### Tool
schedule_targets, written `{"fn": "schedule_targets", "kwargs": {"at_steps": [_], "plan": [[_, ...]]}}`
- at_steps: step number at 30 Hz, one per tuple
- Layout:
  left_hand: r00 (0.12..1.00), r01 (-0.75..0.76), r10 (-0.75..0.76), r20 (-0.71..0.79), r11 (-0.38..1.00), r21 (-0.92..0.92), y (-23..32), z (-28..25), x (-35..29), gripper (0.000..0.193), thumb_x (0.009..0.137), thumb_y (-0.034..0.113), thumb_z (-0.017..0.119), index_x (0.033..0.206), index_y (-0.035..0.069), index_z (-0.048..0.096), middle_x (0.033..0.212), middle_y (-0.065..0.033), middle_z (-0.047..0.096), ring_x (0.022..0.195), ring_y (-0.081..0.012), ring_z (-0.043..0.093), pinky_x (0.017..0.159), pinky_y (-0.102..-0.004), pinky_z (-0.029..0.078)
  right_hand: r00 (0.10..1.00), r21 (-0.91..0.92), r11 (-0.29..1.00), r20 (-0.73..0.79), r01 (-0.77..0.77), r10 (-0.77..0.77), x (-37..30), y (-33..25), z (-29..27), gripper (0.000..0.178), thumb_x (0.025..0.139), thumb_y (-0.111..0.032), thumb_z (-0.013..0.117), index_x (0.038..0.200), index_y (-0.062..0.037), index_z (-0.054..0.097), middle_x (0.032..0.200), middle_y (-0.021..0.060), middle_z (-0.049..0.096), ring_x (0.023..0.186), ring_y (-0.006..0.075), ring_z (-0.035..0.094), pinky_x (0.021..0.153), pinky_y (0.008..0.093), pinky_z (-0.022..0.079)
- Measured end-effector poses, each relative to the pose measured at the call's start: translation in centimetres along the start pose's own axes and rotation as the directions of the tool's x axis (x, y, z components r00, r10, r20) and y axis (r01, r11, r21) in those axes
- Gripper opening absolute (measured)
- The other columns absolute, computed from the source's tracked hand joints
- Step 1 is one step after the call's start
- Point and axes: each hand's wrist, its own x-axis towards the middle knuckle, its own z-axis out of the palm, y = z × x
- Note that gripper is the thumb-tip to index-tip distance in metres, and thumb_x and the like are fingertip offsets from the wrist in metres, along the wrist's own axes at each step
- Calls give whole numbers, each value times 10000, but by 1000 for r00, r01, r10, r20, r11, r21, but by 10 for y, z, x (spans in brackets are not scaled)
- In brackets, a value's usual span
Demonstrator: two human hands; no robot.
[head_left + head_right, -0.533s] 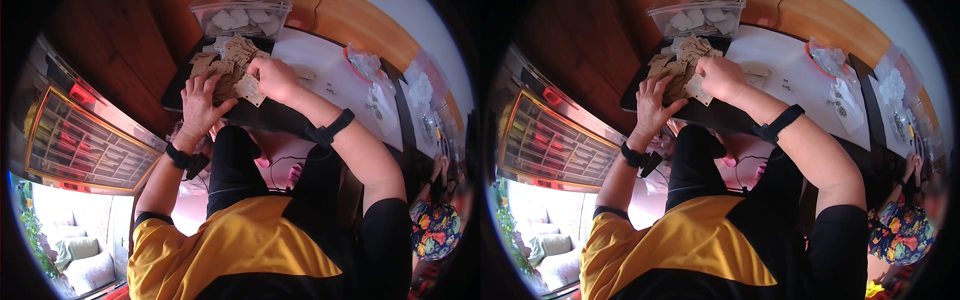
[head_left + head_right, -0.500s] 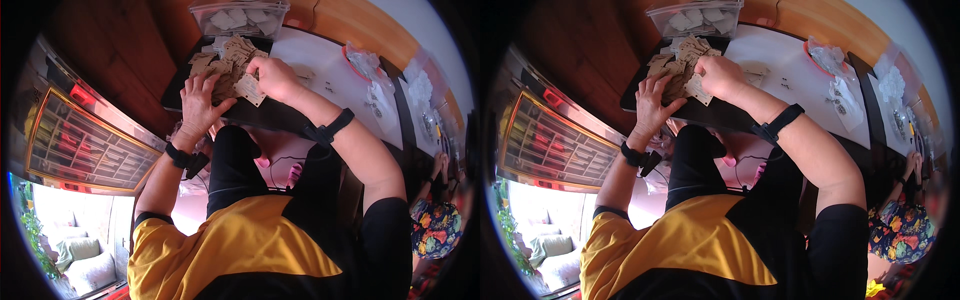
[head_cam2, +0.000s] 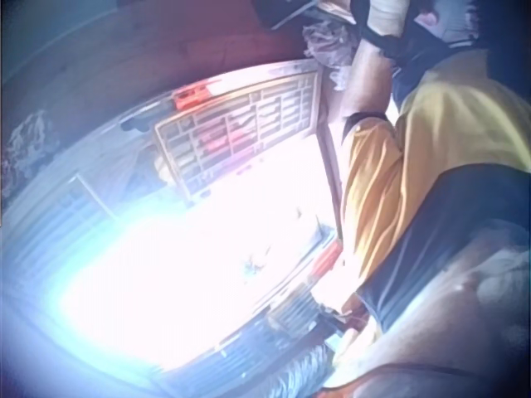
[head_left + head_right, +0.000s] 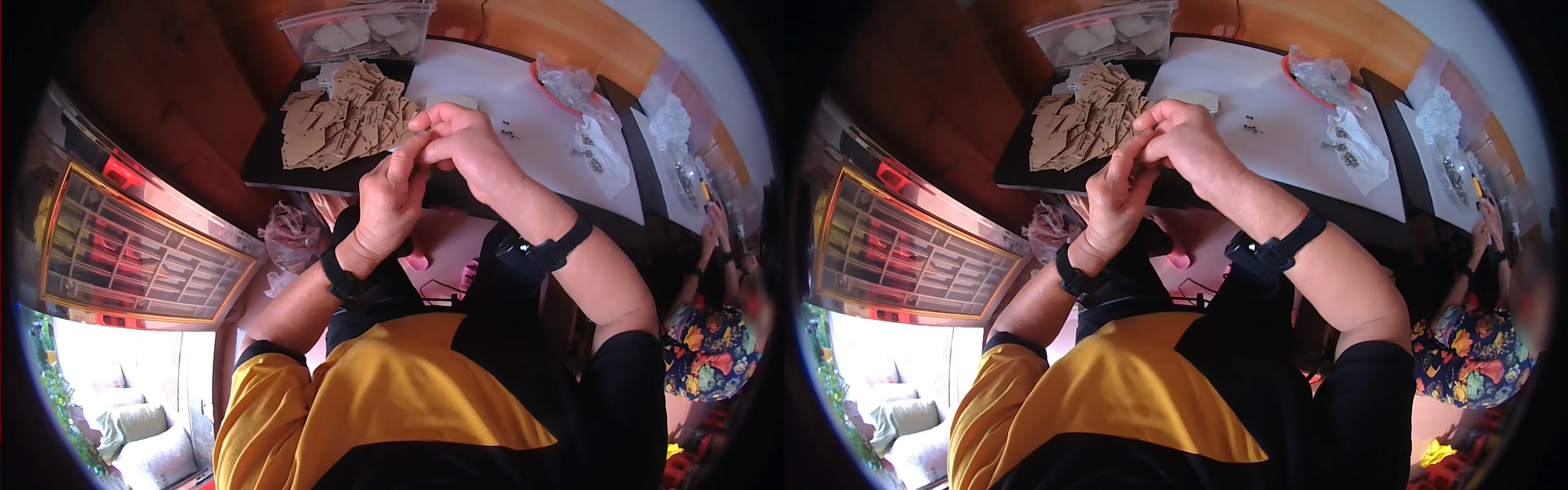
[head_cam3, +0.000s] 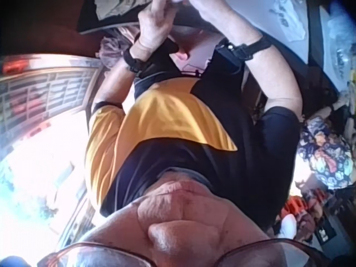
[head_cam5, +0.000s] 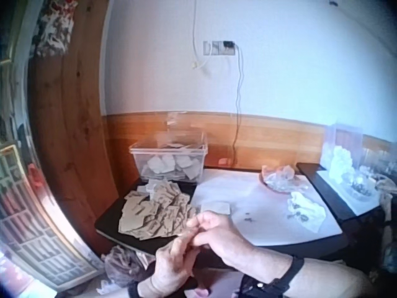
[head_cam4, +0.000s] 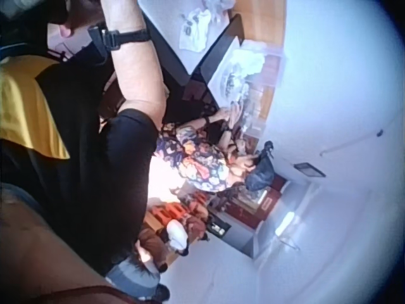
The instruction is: Assembling and checking shoe material components at a workshop table.
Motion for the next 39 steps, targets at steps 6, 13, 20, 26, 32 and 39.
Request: {"fn": "schedule_targets", "kwargs": {"at_steps": [6, 13, 20, 26, 32, 39], "plan": [[929, 356, -370, 7, 886, -297, -2, -4, -4, 397, 903, -35, 594, 1286, 66, 585, 952, -19, 651, 739, -69, 570, 692, -207, 493, 980, -914, 404, -117, -43, -160, 52, -19, -71, 282, 754, -125, 741, 1022, -64, 680, 907, 78, 705, 812, 198, 661, 739, 346, 495], [893, 440, -439, 105, 798, -412, -4, -10, 0, 405, 907, -30, 593, 1304, 45, 574, 996, -16, 614, 746, -68, 553, 687, -198, 477, 997, -883, 469, 36, -2, 71, 84, 1, -98, 543, 710, -120, 771, 1235, -97, 636, 1204, 167, 633, 1072, 265, 609, 915, 351, 480], [878, 466, -465, 115, 774, -428, -3, -10, 1, 423, 899, -38, 591, 1313, 46, 569, 1008, -18, 635, 761, -59, 561, 683, -200, 485, 998, -868, 495, 14, 45, -66, 71, -4, -102, 552, 686, -121, 774, 1220, -89, 636, 1176, 150, 650, 1070, 247, 590, 917, 357, 472], [821, 545, -552, 144, 686, -482, -1, -16, 10, 445, 866, -52, 614, 1299, 50, 585, 882, -11, 650, 620, -58, 572, 532, -183, 437, 922, -873, 397, 134, 284, -364, 35, -11, -103, 498, 703, -121, 755, 1183, -86, 629, 1161, 93, 669, 1056, 300, 639, 893, 382, 499], [776, 608, -586, 235, 594, -528, 9, -16, 21, 414, 892, -13, 621, 1300, 33, 574, 873, -32, 645, 578, -76, 577, 451, -178, 397, 835, -791, 412, 213, 452, -507, -24, -19, -80, 446, 708, -18, 712, 1138, -71, 607, 1121, 72, 636, 989, 283, 643, 850, 352, 532], [769, 613, -540, 343, 471, -634, 20, 1, 16, 354, 968, 104, 598, 1315, 45, 560, 965, -77, 672, 650, -120, 646, 477, -204, 461, 737, -833, 192, 322, 519, -594, -52, -6, -70, 449, 696, 6, 703, 1121, -98, 602, 1147, 61, 612, 992, 291, 632, 845, 376, 543]]}}
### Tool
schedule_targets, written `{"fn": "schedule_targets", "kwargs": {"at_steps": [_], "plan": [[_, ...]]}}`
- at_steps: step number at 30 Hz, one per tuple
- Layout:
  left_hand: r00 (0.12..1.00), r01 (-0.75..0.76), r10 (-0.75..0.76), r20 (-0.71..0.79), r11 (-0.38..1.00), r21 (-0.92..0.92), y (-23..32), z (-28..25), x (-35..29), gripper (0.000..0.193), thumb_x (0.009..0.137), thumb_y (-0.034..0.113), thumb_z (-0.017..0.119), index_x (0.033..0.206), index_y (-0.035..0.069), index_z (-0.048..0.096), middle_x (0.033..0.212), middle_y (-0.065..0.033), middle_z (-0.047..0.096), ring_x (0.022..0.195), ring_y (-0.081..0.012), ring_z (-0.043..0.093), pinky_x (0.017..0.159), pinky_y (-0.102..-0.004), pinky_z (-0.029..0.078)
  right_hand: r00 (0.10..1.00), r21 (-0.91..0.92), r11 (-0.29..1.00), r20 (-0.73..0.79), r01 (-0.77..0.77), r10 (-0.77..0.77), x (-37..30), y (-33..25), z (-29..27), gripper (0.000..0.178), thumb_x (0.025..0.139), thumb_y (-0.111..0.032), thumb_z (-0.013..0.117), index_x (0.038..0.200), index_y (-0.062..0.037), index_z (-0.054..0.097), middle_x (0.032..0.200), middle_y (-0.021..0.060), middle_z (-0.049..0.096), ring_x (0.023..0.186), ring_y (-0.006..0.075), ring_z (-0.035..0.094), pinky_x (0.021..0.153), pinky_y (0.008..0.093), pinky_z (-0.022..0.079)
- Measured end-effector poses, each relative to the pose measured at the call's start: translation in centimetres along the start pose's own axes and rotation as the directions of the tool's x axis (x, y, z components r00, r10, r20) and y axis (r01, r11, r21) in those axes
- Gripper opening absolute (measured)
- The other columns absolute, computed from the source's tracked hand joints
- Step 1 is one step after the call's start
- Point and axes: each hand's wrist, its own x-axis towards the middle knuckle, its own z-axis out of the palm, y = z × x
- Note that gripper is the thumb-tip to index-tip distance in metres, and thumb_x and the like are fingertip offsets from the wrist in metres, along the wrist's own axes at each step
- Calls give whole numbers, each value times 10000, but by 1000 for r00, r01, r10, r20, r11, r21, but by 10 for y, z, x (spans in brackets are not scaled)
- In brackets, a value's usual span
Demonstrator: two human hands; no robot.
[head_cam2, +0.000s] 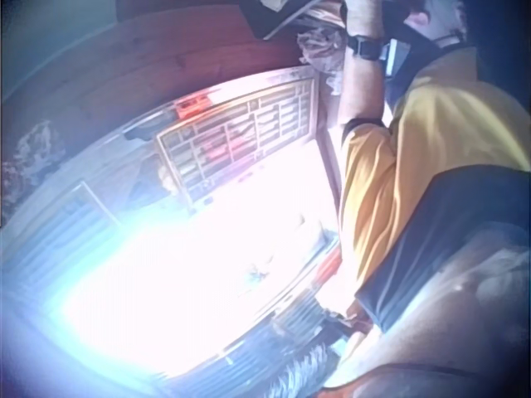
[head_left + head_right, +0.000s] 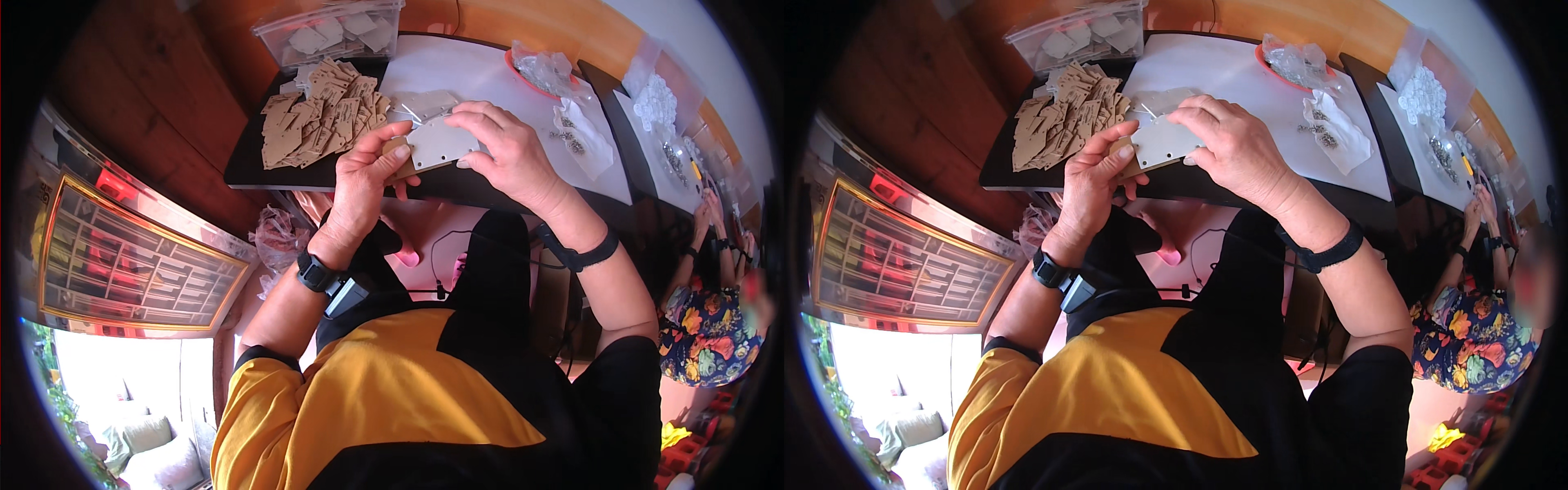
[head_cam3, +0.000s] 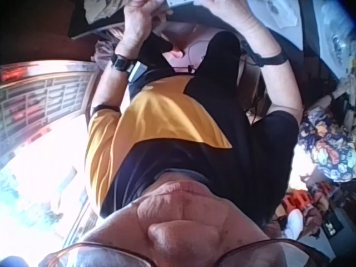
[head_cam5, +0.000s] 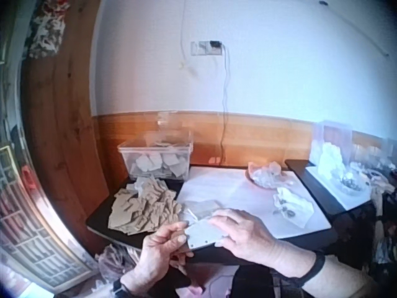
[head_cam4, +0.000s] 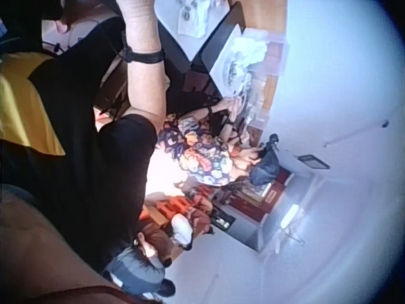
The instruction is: Assembling and checking shoe material components at a workshop table.
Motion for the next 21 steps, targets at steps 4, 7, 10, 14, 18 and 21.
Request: {"fn": "schedule_targets", "kwargs": {"at_steps": [4, 7, 10, 14, 18, 21], "plan": [[999, 10, -10, 37, 1000, 2, 3, 12, -7, 339, 987, 136, 580, 1313, 44, 561, 975, -86, 674, 680, -133, 663, 501, -209, 488, 999, -78, 996, -31, 38, -40, -10, 0, 0, 476, 667, 4, 728, 1117, -85, 602, 1153, 71, 606, 994, 287, 629, 855, 372, 537], [998, 30, -27, 57, 998, -55, 4, 19, -9, 334, 982, 122, 593, 1299, 22, 564, 979, -82, 672, 741, -160, 677, 565, -245, 542, 997, -124, 991, -40, 57, -62, -17, -1, 2, 489, 652, 4, 739, 1114, -79, 602, 1155, 74, 602, 996, 287, 626, 857, 374, 534], [997, 12, -10, 78, 999, -33, -1, 23, -9, 351, 972, 95, 589, 1315, 29, 551, 986, -78, 663, 781, -143, 661, 590, -238, 543, 998, -123, 991, -29, 54, -58, -25, -4, 5, 502, 650, 3, 740, 1125, -86, 602, 1156, 74, 598, 1001, 289, 623, 854, 378, 532], [993, -44, 34, 110, 995, 87, -7, 27, -7, 416, 931, 15, 582, 1343, 65, 546, 1058, -71, 624, 858, -116, 605, 685, -249, 548, 999, 72, 996, -19, -47, 48, -28, -22, 2, 540, 663, -8, 727, 1175, -115, 594, 1155, 76, 593, 996, 301, 624, 847, 378, 531], [993, -97, 97, 67, 995, -3, -8, 38, -4, 417, 938, 10, 580, 1350, 57, 538, 1156, -68, 606, 1002, -140, 591, 902, -271, 486, 934, 286, 913, -123, -289, 334, -36, -14, -3, 505, 737, -26, 728, 1213, -84, 569, 1102, 95, 607, 964, 270, 641, 810, 343, 537], [977, -159, 154, 148, 987, 18, -7, 49, -4, 341, 931, 8, 582, 1269, 52, 602, 1096, -48, 648, 1030, -145, 574, 931, -275, 456, 896, 416, 827, -59, -378, 440, -46, -3, 1, 344, 771, -25, 722, 1099, -44, 620, 984, 93, 635, 899, 236, 644, 769, 337, 531]]}}
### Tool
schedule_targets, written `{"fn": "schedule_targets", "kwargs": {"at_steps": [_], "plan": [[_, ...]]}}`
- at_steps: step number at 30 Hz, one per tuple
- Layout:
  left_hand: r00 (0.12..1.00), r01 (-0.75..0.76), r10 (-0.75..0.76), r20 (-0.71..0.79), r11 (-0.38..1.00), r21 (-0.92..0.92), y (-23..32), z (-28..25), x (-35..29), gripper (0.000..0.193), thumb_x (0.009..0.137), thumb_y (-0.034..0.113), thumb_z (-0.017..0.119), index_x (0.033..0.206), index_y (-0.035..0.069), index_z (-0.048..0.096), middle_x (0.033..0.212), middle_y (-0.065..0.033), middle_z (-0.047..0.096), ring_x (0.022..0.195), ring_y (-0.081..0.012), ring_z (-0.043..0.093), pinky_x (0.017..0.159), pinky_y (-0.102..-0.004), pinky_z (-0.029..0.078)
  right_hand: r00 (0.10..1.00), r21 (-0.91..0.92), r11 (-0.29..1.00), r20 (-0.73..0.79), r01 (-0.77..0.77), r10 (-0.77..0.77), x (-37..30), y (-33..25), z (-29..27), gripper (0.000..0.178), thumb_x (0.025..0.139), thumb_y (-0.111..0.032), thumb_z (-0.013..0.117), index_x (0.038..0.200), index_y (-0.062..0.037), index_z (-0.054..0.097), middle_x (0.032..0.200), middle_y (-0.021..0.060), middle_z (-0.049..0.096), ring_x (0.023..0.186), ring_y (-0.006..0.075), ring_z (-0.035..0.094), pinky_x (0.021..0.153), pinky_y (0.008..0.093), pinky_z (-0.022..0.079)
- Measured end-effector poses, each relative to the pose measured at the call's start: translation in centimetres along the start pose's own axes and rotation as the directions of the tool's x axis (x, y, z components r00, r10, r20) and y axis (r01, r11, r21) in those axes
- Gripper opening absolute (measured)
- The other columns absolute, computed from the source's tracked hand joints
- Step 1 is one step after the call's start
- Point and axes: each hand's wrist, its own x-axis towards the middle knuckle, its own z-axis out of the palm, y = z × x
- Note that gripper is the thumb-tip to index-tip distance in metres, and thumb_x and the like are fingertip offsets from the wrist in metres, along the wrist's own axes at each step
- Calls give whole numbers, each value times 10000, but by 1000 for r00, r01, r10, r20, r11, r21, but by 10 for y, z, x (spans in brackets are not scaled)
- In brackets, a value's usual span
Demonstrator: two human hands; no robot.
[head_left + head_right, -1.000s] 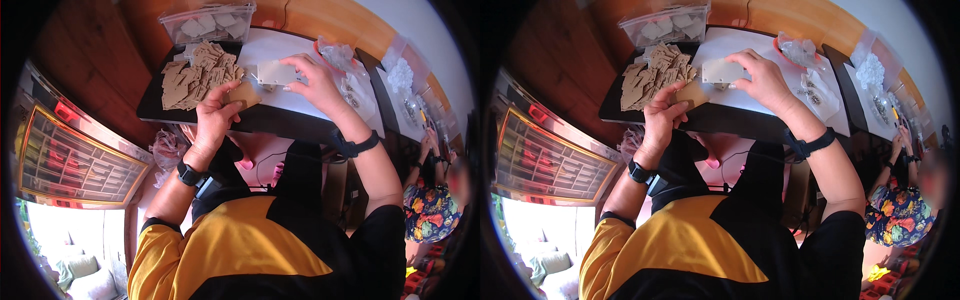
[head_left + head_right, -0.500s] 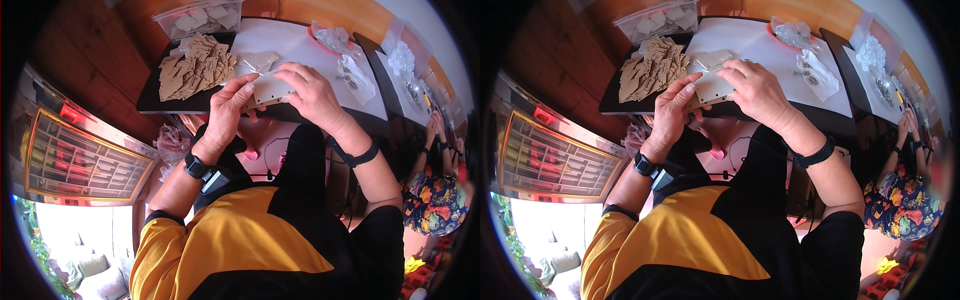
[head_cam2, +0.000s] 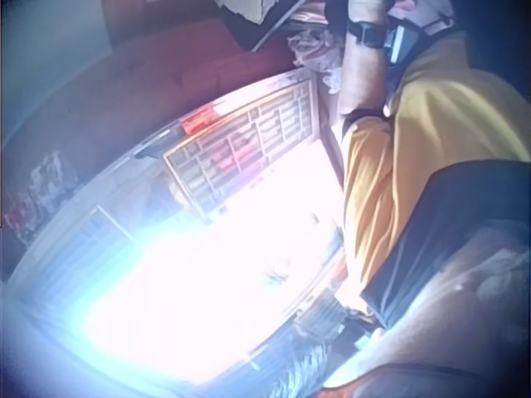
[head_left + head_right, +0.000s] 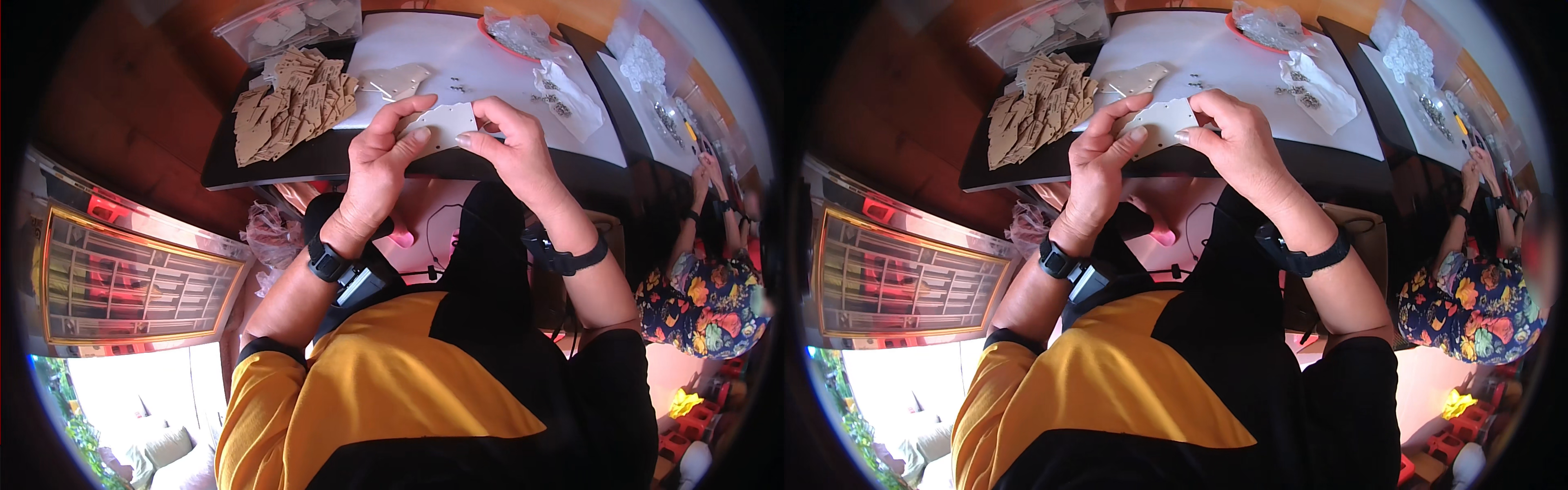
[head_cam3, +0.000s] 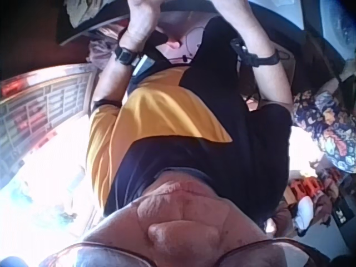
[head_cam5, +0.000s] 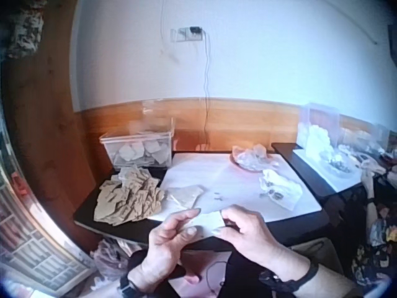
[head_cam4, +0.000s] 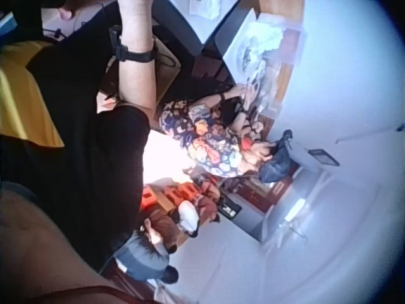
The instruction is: Assembling and checking shoe material components at a workshop table.
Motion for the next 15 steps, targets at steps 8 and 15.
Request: {"fn": "schedule_targets", "kwargs": {"at_steps": [8, 15], "plan": [[938, -347, 254, 237, 654, 672, -29, -14, 13, 216, 840, -16, 608, 1037, 37, 676, 915, -118, 641, 896, -309, 571, 823, -382, 487, 988, -417, 903, -65, 102, -141, -27, 31, 9, 177, 746, -92, 718, 910, -71, 654, 881, 56, 625, 924, 287, 590, 831, 415, 434], [944, -329, 202, 261, 612, 719, -29, -1, 11, 309, 847, -23, 588, 1146, 40, 638, 975, -150, 632, 974, -340, 579, 846, -399, 496, 994, -561, 826, -49, 51, -95, -30, 34, 21, 280, 785, -195, 724, 1012, -52, 643, 1043, 71, 622, 1039, 289, 572, 849, 442, 424]]}}
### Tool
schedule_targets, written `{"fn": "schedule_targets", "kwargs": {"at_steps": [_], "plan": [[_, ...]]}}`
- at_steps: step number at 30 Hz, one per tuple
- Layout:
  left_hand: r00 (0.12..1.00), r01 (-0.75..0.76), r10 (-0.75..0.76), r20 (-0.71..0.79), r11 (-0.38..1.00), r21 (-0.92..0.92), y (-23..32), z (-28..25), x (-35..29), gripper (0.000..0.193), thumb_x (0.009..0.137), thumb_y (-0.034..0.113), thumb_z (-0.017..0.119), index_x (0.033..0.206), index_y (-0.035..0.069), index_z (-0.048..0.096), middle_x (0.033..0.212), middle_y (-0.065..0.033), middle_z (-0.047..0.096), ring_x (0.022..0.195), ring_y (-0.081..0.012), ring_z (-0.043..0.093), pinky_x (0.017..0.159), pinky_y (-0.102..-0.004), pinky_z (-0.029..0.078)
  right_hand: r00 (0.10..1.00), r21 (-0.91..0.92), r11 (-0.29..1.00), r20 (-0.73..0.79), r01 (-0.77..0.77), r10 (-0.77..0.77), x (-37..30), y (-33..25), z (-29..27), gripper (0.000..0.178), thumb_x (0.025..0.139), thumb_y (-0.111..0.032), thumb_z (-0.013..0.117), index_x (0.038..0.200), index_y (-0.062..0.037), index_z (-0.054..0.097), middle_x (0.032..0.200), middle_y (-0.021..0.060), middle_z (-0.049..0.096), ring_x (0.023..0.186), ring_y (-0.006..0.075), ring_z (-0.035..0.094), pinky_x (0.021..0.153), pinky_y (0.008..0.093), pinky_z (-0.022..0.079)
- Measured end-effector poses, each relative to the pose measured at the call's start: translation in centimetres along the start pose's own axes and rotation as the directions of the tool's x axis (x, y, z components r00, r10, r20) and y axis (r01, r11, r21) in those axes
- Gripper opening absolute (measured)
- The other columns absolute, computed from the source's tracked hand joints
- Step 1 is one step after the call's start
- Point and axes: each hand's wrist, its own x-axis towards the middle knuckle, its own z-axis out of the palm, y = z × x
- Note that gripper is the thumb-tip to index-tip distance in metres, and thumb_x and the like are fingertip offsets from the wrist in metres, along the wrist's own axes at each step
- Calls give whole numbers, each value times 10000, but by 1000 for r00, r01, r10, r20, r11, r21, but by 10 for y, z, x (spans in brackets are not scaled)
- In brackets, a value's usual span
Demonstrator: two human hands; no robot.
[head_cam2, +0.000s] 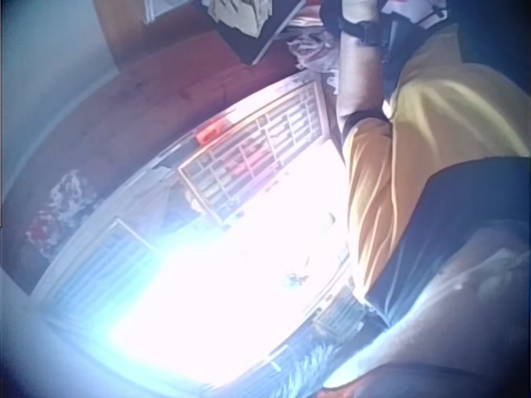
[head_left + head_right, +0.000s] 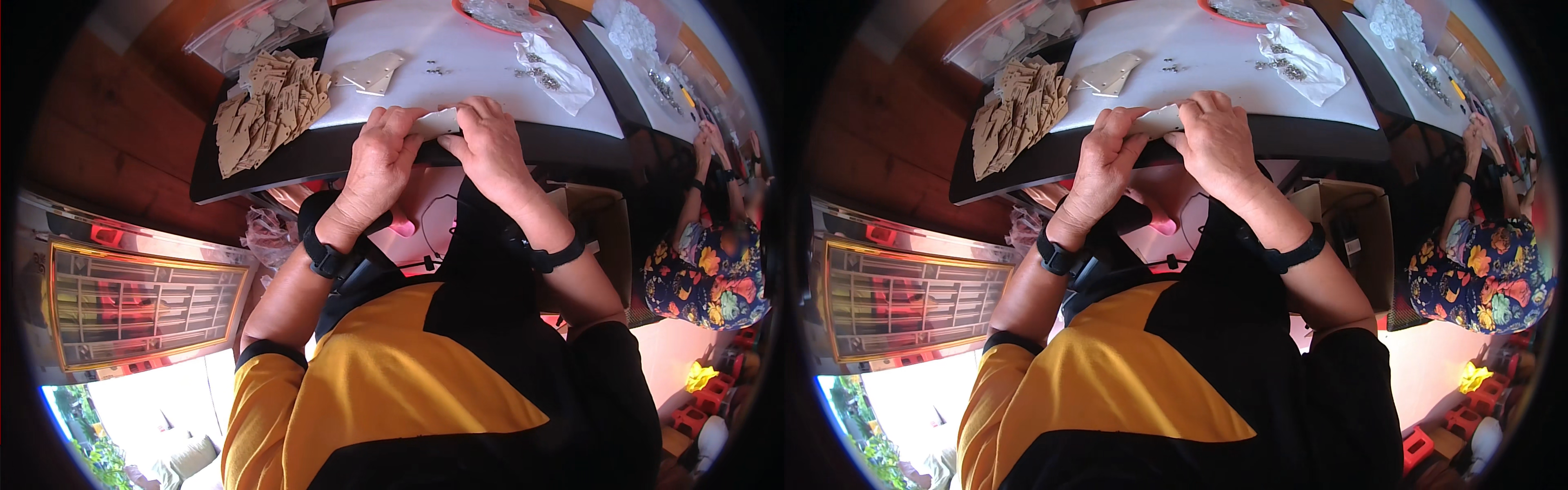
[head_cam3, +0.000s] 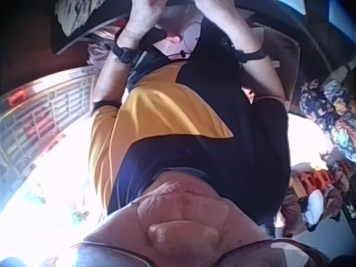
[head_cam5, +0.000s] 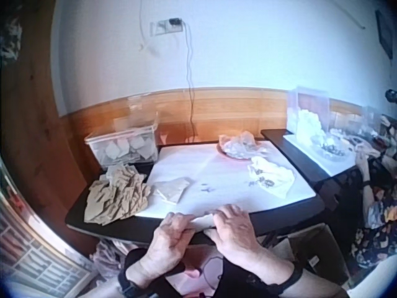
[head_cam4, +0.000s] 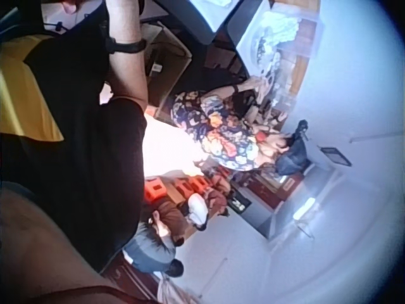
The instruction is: Assembling and checking shoe material components at a workshop table.
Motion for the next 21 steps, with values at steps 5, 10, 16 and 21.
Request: {"fn": "schedule_targets", "kwargs": {"at_steps": [5, 10, 16, 21], "plan": [[999, 29, -26, 36, 997, -74, -5, -2, 1, 346, 844, -23, 577, 1177, 59, 625, 983, -159, 631, 976, -350, 582, 857, -409, 496, 989, 183, 983, -137, -32, 57, 5, -8, -12, 300, 778, -147, 726, 1063, -94, 645, 991, 43, 620, 984, 260, 584, 839, 409, 426], [991, 134, -133, 22, 965, -224, -2, 5, 3, 326, 889, -7, 596, 1212, 35, 597, 1038, -109, 649, 960, -177, 621, 871, -295, 491, 960, 430, 885, -120, -178, 252, 1, -2, 2, 248, 741, -56, 717, 980, -74, 651, 824, 54, 622, 795, 271, 608, 747, 400, 470], [993, 108, -102, 67, 990, -92, -11, 1, 2, 317, 899, -10, 596, 1212, 42, 599, 1048, -85, 670, 979, -137, 619, 888, -270, 487, 968, 367, 922, -158, -125, 195, 3, -4, 2, 205, 734, -58, 723, 922, -53, 643, 800, 70, 614, 772, 288, 608, 712, 406, 482], [984, 171, -153, 94, 959, -224, -6, -1, 1, 296, 905, -5, 597, 1199, 31, 602, 1031, -74, 666, 950, -137, 616, 875, -275, 488, 963, 418, 882, -53, -218, 263, 1, -1, 4, 194, 738, -72, 729, 904, -38, 636, 802, 79, 608, 775, 287, 599, 714, 409, 475]]}}
